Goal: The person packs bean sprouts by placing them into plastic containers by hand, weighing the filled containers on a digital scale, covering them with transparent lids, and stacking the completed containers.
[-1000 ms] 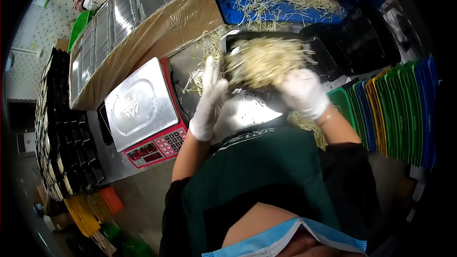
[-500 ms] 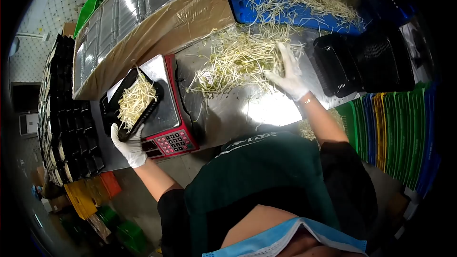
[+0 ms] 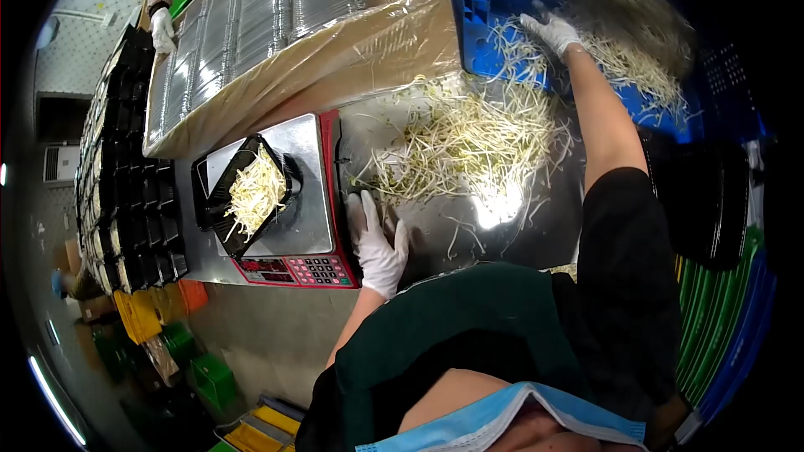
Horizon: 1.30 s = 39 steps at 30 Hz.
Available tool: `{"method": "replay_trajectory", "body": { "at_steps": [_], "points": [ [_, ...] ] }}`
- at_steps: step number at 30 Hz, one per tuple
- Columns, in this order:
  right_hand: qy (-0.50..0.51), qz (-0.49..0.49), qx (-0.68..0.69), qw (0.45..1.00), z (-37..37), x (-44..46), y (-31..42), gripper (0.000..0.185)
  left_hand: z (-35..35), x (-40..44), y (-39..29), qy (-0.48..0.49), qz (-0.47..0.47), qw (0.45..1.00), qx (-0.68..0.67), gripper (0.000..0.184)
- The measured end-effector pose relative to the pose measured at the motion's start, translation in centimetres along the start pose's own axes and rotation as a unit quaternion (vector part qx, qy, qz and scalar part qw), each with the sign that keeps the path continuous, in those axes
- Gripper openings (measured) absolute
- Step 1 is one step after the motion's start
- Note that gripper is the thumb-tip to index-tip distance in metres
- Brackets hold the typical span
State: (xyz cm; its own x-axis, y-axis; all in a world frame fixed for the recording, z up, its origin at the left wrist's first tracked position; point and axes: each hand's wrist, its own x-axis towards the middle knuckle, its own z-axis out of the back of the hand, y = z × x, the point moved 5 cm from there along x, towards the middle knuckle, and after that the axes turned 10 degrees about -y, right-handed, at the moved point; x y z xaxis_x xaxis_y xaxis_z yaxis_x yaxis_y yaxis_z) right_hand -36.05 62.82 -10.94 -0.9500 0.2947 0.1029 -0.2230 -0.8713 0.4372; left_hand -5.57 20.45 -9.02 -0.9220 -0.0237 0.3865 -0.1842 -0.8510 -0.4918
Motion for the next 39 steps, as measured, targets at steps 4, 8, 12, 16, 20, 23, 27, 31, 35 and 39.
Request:
{"method": "replay_trajectory", "body": {
  "at_steps": [4, 8, 12, 16, 20, 23, 27, 31, 35, 39],
  "points": [
    [0.093, 0.140, -0.035, 0.985, -0.4, -7.9, 8.1, 0.054, -4.0, 0.4, 0.6, 0.037, 0.046, 0.983, 0.174, 0.078],
    [0.189, 0.285, 0.200, 0.918, 1.3, -16.9, 10.2, 0.060, -4.8, 2.3, 0.3, -0.012, -0.052, 0.994, -0.100, 0.066],
    [0.078, 0.153, 0.221, 0.960, 7.1, -13.6, 3.3, 0.061, -5.5, 2.1, -0.7, 0.044, -0.063, 0.985, -0.155, 0.066],
    [0.078, -0.130, -0.113, 0.982, 8.7, -11.7, -7.5, 0.074, -4.9, 1.5, -2.0, 0.068, -0.044, 0.978, -0.190, 0.064],
    [0.185, 0.045, -0.003, 0.982, 5.2, -15.4, 0.9, 0.084, -4.5, 3.3, -1.2, -0.059, -0.072, 0.993, -0.069, 0.068],
    [0.220, 0.144, 0.146, 0.954, 2.5, -17.4, 6.3, 0.088, -5.5, 5.0, 1.6, -0.134, 0.041, 0.990, -0.029, 0.069],
    [0.003, 0.046, -0.037, 0.998, 1.9, -13.2, 5.1, 0.088, -7.3, 5.3, 1.6, -0.100, 0.055, 0.989, -0.091, 0.065],
    [0.122, 0.231, -0.033, 0.965, -4.1, -20.6, 9.7, 0.090, -8.0, 3.2, -0.4, -0.011, -0.038, 0.980, -0.196, 0.059],
    [0.075, 0.281, 0.124, 0.949, -1.6, -18.4, 11.8, 0.074, -6.5, 2.4, -1.2, -0.004, 0.018, 0.945, -0.327, 0.050],
    [-0.058, 0.102, 0.011, 0.993, 0.7, -8.5, 9.6, 0.070, -5.1, 3.5, -2.0, -0.082, -0.020, 0.976, -0.203, 0.045]
  ]
}}
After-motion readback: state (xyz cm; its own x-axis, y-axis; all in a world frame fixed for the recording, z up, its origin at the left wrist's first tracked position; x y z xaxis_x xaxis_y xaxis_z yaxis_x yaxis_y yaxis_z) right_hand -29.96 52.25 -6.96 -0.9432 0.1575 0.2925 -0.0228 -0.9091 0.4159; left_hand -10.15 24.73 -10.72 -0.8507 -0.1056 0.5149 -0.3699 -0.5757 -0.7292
